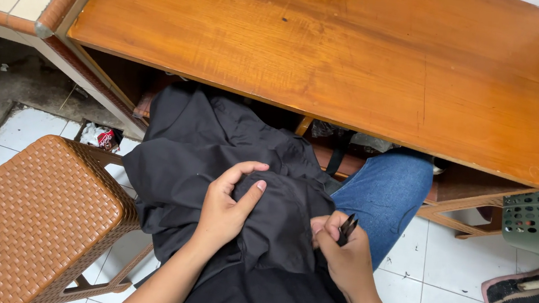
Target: Trimming loose threads from a black garment using a manual thread cutter
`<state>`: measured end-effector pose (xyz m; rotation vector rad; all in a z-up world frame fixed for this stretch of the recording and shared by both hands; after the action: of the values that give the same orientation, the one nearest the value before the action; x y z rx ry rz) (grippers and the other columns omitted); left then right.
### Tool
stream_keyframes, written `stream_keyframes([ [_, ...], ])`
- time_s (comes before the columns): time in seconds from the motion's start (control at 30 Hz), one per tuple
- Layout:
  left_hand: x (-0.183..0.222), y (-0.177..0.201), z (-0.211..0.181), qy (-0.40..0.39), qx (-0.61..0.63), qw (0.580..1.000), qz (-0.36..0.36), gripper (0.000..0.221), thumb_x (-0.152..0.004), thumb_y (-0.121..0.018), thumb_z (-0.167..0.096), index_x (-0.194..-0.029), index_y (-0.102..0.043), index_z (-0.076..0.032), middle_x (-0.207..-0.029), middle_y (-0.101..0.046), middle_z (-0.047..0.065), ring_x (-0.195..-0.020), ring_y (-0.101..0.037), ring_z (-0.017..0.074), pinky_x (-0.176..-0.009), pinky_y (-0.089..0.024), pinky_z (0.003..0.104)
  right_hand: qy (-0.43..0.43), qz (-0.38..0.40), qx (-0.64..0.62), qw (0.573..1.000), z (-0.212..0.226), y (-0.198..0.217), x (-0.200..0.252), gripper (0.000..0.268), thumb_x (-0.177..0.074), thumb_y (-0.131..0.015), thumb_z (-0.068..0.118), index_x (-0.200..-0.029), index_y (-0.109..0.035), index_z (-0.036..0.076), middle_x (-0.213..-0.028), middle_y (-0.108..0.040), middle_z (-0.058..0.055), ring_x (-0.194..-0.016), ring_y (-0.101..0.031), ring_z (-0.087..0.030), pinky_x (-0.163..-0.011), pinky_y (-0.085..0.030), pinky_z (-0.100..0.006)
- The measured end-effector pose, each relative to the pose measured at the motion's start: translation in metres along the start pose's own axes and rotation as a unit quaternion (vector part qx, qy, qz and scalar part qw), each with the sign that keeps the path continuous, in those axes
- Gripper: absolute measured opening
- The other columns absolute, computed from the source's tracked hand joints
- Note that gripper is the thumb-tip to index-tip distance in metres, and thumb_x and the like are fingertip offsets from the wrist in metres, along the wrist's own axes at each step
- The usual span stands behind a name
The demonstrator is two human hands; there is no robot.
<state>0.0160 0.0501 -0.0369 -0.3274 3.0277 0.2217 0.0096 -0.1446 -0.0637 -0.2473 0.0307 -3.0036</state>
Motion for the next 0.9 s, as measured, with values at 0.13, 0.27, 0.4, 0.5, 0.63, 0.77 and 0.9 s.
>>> stream_keyframes([
  [0.13, -0.001, 0.002, 0.004, -0.006, 0.007, 1.0, -0.011, 0.019, -0.078, -0.057, -0.014, -0.096, -0.06, -0.009, -0.099, -0.063, 0.002, -0.097, -0.058, 0.0134, -0.088, -0.041, 0.025, 0.013, -0.031, -0.088, 0.996, 0.001, -0.001, -0.003, 0.032, -0.075, -0.048, -0.005, -0.056, -0.028, 0.013, -0.064, -0.058, -0.016, -0.05, -0.052, -0.018, -0.046, -0.045, -0.026],
  [0.27, -0.003, 0.003, 0.005, -0.006, 0.008, 1.0, -0.018, 0.018, -0.077, -0.058, -0.013, -0.095, -0.061, -0.009, -0.097, -0.063, 0.001, -0.095, -0.058, 0.0123, -0.086, -0.042, 0.024, 0.033, 0.081, -0.115, 0.989, -0.008, 0.003, -0.004, 0.04, -0.065, -0.066, -0.002, -0.059, -0.031, 0.016, -0.071, -0.057, -0.012, -0.058, -0.048, -0.014, -0.055, -0.04, -0.024],
  [0.4, -0.003, 0.007, 0.002, -0.019, 0.051, 0.997, -0.056, 0.016, -0.075, -0.061, -0.008, -0.092, -0.061, -0.007, -0.09, -0.065, 0.004, -0.089, -0.06, 0.0121, -0.084, -0.045, 0.023, 0.003, 0.032, -0.155, 0.987, -0.027, 0.008, -0.003, 0.049, -0.055, -0.071, -0.009, -0.056, -0.03, 0.018, -0.072, -0.052, -0.007, -0.073, -0.05, -0.014, -0.066, -0.037, -0.026],
  [0.5, 0.001, 0.009, -0.022, -0.132, -0.04, 0.986, -0.089, 0.012, -0.078, -0.058, -0.007, -0.09, -0.06, -0.007, -0.098, -0.061, 0.007, -0.095, -0.059, 0.0185, -0.089, -0.044, 0.029, 0.02, 0.031, -0.196, 0.98, -0.01, 0.006, -0.001, 0.048, -0.058, -0.066, -0.014, -0.056, -0.029, 0.017, -0.074, -0.052, -0.01, -0.059, -0.045, -0.012, -0.055, -0.039, -0.022],
  [0.63, 0.014, 0.01, -0.044, -0.197, -0.157, 0.959, -0.128, 0.021, -0.075, -0.06, -0.016, -0.095, -0.059, -0.01, -0.114, -0.051, 0.011, -0.102, -0.046, 0.023, -0.091, -0.036, 0.032, 0.063, 0.012, -0.189, 0.98, 0.004, 0.005, -0.001, 0.047, -0.056, -0.063, -0.013, -0.058, -0.029, 0.018, -0.063, -0.032, 0.0, -0.068, -0.034, -0.012, -0.055, -0.028, -0.021],
  [0.77, 0.024, 0.0, -0.067, -0.356, -0.148, 0.923, 0.014, 0.028, -0.072, -0.063, -0.029, -0.087, -0.056, -0.006, -0.08, -0.05, 0.008, -0.071, -0.047, 0.0231, -0.066, -0.036, 0.034, 0.055, -0.008, -0.269, 0.962, 0.018, 0.008, -0.005, 0.038, -0.066, -0.056, -0.009, -0.06, -0.029, 0.017, -0.063, -0.046, -0.005, -0.075, -0.044, -0.017, -0.069, -0.038, -0.027],
  [0.9, 0.026, -0.013, -0.05, -0.35, -0.155, 0.915, 0.124, 0.016, -0.08, -0.062, -0.016, -0.082, -0.055, -0.003, -0.07, -0.049, 0.005, -0.057, -0.047, 0.0188, -0.054, -0.04, 0.029, 0.064, 0.02, -0.306, 0.95, 0.021, 0.008, -0.015, 0.036, -0.072, -0.051, -0.012, -0.063, -0.03, 0.016, -0.068, -0.044, -0.005, -0.083, -0.043, -0.015, -0.074, -0.036, -0.026],
])
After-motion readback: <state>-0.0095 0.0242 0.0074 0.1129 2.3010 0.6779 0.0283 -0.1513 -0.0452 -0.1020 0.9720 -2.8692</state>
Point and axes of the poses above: each hand's wrist, its own x-axis away from the middle knuckle, its own y-axis out of the back of the hand, z = x × y, the point moved 2 cm from there along -x, towards the middle knuckle
